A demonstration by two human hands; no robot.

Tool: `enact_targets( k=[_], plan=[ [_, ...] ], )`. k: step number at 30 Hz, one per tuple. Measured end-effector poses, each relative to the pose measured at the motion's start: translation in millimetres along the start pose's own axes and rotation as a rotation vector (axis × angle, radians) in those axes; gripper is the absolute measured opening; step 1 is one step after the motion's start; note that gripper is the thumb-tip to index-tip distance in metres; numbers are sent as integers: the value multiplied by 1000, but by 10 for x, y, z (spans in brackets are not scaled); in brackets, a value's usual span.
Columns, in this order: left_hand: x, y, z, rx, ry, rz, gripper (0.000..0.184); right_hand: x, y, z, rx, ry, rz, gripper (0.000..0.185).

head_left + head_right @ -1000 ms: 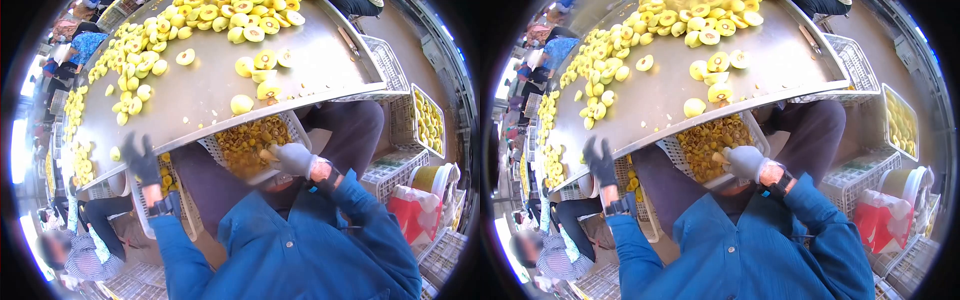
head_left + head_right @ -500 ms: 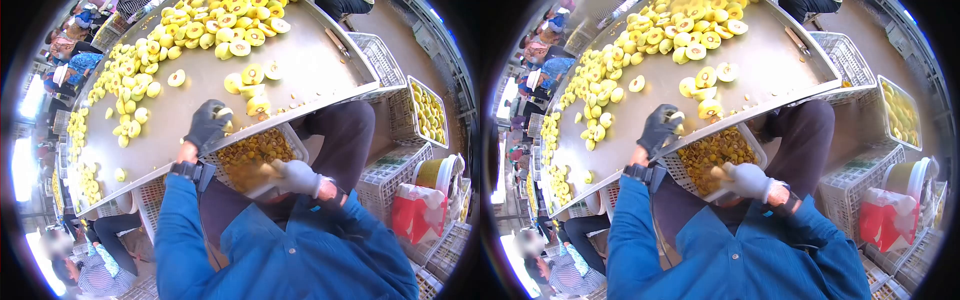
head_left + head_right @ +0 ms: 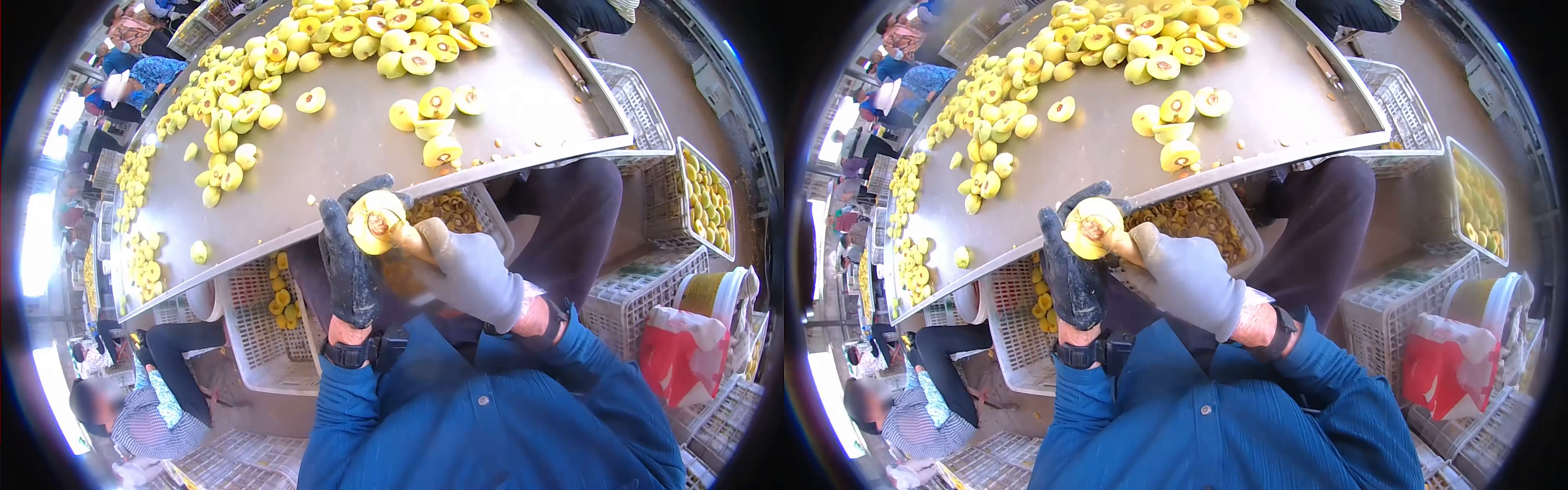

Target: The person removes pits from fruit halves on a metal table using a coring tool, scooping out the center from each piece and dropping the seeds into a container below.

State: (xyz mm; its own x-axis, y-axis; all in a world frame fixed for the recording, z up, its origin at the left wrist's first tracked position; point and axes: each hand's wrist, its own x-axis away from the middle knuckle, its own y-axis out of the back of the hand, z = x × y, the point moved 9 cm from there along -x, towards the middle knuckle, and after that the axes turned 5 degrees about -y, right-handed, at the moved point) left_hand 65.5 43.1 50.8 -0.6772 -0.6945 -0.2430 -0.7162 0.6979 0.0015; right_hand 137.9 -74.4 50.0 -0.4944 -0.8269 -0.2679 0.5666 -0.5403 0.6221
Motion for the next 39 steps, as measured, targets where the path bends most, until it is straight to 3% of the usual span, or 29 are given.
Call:
enact_targets(
  k=[4, 11, 15, 17, 18, 20, 21, 22, 25, 28, 29, 32, 33, 36, 38, 39],
  plan=[
    [67, -46, 75, 212, 100, -72, 55, 14, -46, 1, -9, -69, 60, 34],
    [127, -3, -97, -136, -87, -212, 69, 51, -138, -20, -131, -96, 187, 30],
    [72, -7, -28, -168, -19, -9, 69, 77, -121, -16, -208, -108, 262, 26],
    [35, -41, 44, -2, 106, 186, 69, 157, -339, -127, -709, -354, 449, 26],
    [17, 0, 95, 20, 147, 137, 69, 202, -447, -119, -961, -475, 540, 26],
    [-18, 44, 219, 64, 233, 43, 69, 271, -473, -76, -1125, -638, 652, 28],
    [-34, -59, 167, 291, 193, 4, 68, 318, -480, -62, -1280, -742, 708, 27],
    [-17, -63, 108, 171, 117, -32, 67, 357, -487, -32, -1433, -844, 758, 27],
    [188, 23, -116, -193, -106, -158, 65, 327, -479, -33, -1067, -733, 731, 25],
    [158, 58, 20, -189, -33, 16, 66, 103, -295, -64, -389, -117, 348, 23],
    [121, 48, 2, -121, -44, 27, 69, 167, -412, -94, -698, -240, 416, 23],
    [99, 37, -57, -25, -75, 146, 76, 397, -545, 39, -1103, -684, 878, 24],
    [51, 15, -130, -116, -80, 182, 81, 344, -482, 39, -997, -632, 826, 24],
    [-24, -51, -210, -298, -95, 376, 84, 114, -420, 50, -767, -185, 547, 21],
    [26, 33, -102, 79, -74, 235, 71, 377, -529, 164, -1198, -636, 934, 21],
    [29, -21, -82, 227, -39, 150, 72, 406, -603, 257, -1431, -604, 986, 23]
  ],
)
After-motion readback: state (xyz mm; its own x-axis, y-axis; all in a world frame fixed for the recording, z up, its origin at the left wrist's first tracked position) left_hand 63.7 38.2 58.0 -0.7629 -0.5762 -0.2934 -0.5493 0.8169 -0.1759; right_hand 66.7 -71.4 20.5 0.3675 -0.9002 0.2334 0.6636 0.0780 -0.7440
